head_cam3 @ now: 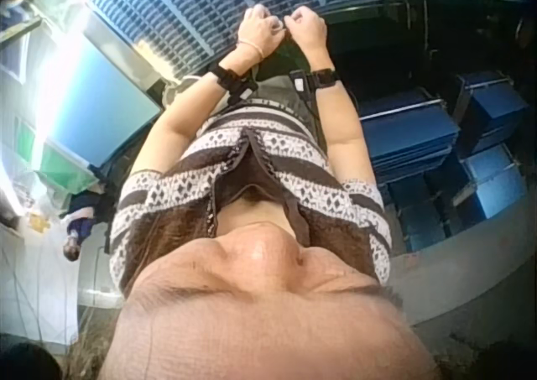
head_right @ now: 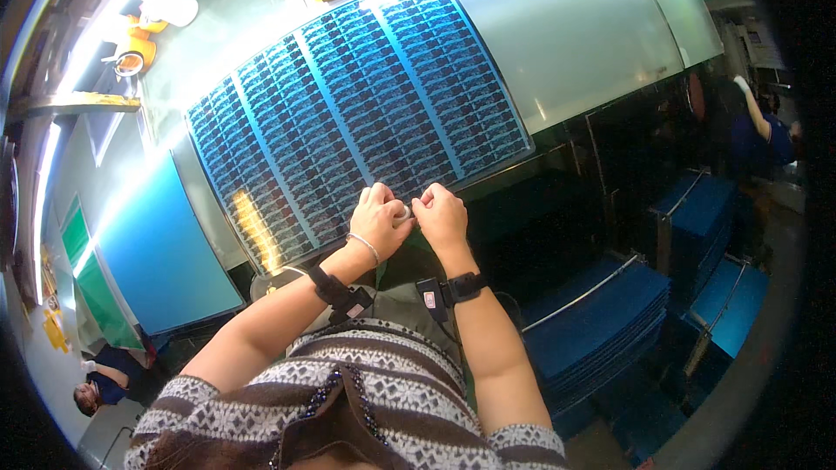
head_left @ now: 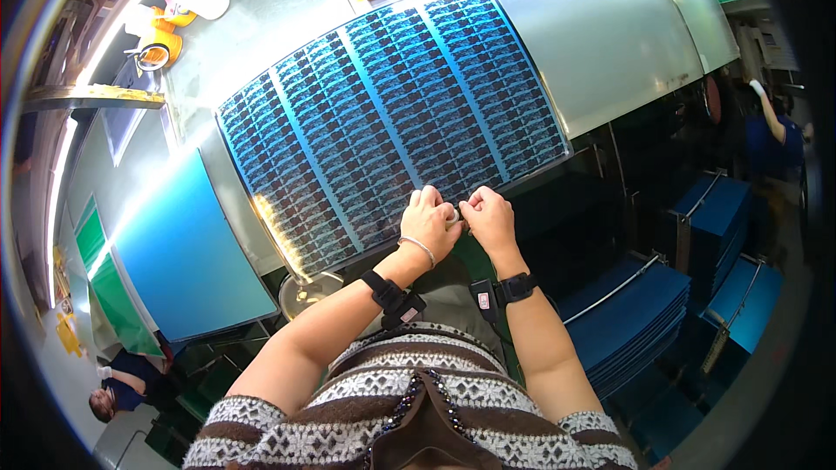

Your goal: Manually assembling small components onto a grid-like substrate at a workstation.

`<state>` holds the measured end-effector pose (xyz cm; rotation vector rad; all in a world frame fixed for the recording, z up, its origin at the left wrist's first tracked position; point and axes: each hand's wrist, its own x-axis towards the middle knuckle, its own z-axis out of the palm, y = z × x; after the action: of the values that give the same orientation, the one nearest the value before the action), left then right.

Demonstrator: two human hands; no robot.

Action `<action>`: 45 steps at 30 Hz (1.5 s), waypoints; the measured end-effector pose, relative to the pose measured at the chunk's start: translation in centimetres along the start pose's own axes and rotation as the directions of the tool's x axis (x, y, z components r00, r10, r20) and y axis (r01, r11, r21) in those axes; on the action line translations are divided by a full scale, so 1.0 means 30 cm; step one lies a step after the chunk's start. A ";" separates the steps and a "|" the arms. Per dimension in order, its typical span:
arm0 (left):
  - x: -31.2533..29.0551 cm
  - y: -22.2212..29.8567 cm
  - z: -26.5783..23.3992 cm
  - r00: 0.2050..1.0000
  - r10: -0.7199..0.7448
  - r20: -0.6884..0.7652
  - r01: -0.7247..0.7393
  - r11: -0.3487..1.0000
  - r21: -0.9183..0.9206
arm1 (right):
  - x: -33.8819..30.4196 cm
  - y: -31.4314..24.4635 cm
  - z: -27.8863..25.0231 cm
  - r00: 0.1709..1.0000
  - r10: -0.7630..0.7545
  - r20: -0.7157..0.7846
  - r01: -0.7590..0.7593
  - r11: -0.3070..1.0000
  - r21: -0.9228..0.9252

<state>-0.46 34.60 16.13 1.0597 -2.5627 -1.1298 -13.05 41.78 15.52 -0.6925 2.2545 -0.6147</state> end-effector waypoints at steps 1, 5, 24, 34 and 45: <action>-0.001 -0.004 0.000 1.000 0.015 -0.002 -0.015 1.000 -0.017 | 0.005 0.010 0.006 1.000 0.016 0.013 -0.017 0.999 0.032; -0.002 -0.015 -0.001 0.999 0.044 -0.006 -0.044 0.996 -0.074 | 0.017 0.024 0.010 0.999 0.012 0.034 -0.014 0.997 0.072; -0.008 -0.064 -0.027 0.996 0.053 0.078 -0.036 0.977 -0.208 | -0.038 0.036 0.003 1.000 0.007 -0.008 -0.004 0.953 0.302; -0.066 -0.173 -0.135 0.992 -0.124 -0.015 0.112 0.940 -0.323 | -0.061 0.093 0.088 0.962 0.194 0.190 -0.271 0.658 0.702; -0.076 -0.223 -0.154 0.988 -0.141 -0.054 0.118 0.943 -0.313 | -0.042 0.145 0.094 0.967 0.003 0.254 -0.207 0.588 0.782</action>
<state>6.70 30.22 15.06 1.1775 -2.1894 -1.4351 -11.54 45.17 11.68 -0.1331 1.5172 -1.3069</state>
